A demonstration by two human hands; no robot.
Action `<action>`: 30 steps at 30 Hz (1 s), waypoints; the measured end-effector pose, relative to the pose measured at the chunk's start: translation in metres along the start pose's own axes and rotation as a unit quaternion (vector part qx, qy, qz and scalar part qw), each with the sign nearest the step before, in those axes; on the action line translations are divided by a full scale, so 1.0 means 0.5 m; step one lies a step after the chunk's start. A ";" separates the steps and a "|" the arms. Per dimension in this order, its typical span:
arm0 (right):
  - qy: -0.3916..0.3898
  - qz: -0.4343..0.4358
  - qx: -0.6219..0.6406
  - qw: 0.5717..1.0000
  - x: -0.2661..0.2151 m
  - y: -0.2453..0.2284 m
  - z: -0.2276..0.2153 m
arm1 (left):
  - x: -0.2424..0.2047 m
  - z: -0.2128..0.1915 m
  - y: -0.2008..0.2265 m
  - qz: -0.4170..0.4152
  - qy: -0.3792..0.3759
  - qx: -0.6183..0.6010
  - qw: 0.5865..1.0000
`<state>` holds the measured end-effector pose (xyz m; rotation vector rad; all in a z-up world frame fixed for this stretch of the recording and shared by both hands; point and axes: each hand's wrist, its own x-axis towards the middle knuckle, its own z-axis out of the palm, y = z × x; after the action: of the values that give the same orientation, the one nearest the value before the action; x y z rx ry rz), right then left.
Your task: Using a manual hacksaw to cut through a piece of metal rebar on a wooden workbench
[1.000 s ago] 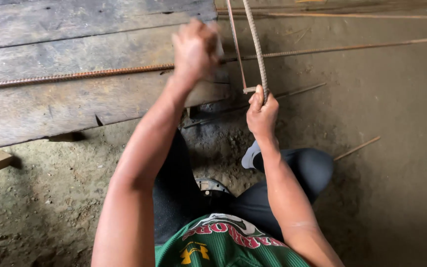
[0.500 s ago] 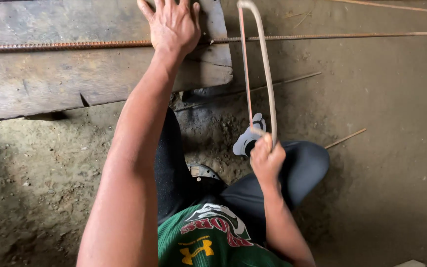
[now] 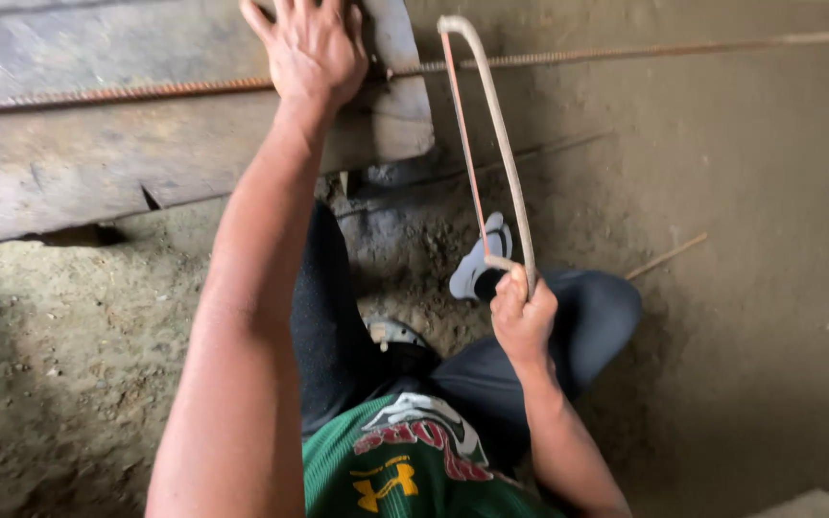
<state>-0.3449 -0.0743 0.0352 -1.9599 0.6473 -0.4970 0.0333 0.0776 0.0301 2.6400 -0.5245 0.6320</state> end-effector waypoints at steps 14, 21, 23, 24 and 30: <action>0.031 -0.203 -0.040 0.978 0.290 -0.060 0.177 | -0.005 -0.014 0.005 -0.012 0.001 0.023 1.000; -0.010 -0.007 0.016 1.000 -0.004 0.003 0.028 | 0.004 -0.001 0.001 -0.064 -0.109 0.002 0.992; 0.038 0.002 -0.064 0.997 -0.001 -0.005 0.028 | 0.009 0.014 0.006 -0.063 -0.128 0.000 0.990; 0.039 -0.001 -0.061 0.997 0.056 -0.019 0.064 | 0.004 0.011 0.005 -0.063 -0.124 0.001 0.990; -0.011 -0.019 0.208 0.978 0.351 -0.064 0.225 | -0.004 -0.027 0.007 -0.022 0.000 0.033 0.999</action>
<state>-0.1354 -0.0960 0.0265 -1.5820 0.4489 -0.5823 0.0255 0.0807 0.0413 2.7047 -0.4517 0.6454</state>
